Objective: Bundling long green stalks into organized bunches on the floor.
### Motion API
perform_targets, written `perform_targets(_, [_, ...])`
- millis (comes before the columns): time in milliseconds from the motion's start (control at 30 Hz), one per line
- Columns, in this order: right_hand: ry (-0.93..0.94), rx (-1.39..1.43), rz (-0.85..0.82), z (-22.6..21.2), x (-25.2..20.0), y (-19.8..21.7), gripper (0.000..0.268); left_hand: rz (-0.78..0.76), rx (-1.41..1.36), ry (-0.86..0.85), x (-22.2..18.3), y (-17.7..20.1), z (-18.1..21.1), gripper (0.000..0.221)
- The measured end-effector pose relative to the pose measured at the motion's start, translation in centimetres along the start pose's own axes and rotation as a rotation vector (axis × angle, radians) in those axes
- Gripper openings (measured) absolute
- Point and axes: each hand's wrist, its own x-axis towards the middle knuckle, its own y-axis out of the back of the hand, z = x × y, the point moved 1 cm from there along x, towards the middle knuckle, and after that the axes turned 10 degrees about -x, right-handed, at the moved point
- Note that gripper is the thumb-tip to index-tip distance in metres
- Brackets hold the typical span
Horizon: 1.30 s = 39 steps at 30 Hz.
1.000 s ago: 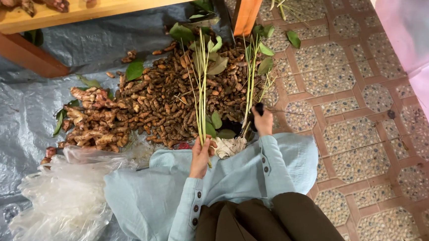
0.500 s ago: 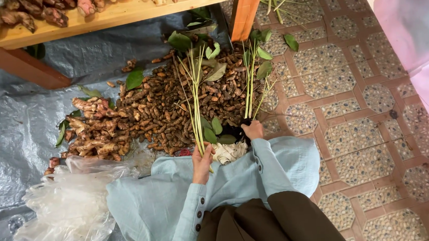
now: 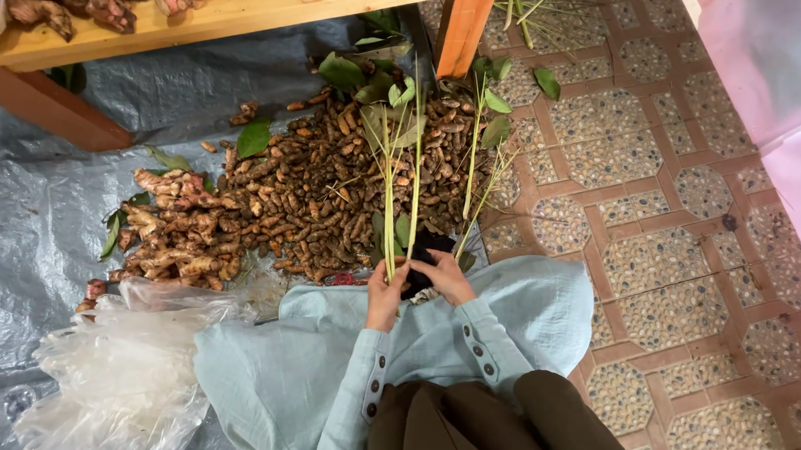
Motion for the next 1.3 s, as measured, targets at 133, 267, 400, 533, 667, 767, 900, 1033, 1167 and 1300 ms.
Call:
perform_targets(133, [0.0,0.032,0.022,2.5,1.6,1.6,0.066,0.005,-0.055,-0.008,-0.3,0.5,0.9,0.032])
perform_targets(267, [-0.096,0.444,0.141,-4.6,-2.4,0.1,0.092,-0.023,-0.14,-0.019,-1.2,0.5,2.5,0.033])
perform_targets(400, [-0.059,0.708,0.063,0.0,1.4,-0.3,0.068,-0.005,-0.148,-0.036,-2.1,-0.1,3.8,0.038])
perform_targets(533, [-0.115,0.372,0.148,2.9,0.0,-1.5,0.053,0.009,-0.121,-0.046,-1.2,0.3,2.8,0.035])
perform_targets(667, [0.072,0.266,0.067,-2.0,-2.5,-2.3,0.029,0.034,-0.033,-0.08,-1.9,0.2,4.1,0.029])
perform_targets(767, [0.008,0.317,0.042,-4.8,-3.9,-2.4,0.028,0.042,0.001,-0.098,-1.8,0.1,4.2,0.027])
perform_targets(900, [-0.086,0.331,0.089,-6.8,-4.7,-2.6,0.058,0.048,-0.002,-0.123,-1.8,0.1,4.4,0.025])
perform_targets(1033, [-0.072,0.358,0.132,0.9,-0.3,-2.2,0.032,0.055,0.014,-0.128,-1.2,0.6,2.9,0.021])
perform_targets(1167, [-0.016,0.275,0.069,2.0,0.9,-1.8,0.039,0.033,0.028,-0.121,-2.2,0.3,4.2,0.019])
perform_targets(1300, [-0.027,0.358,0.118,-1.8,-0.5,-2.2,0.022,0.021,0.011,-0.108,-1.0,1.7,2.2,0.022])
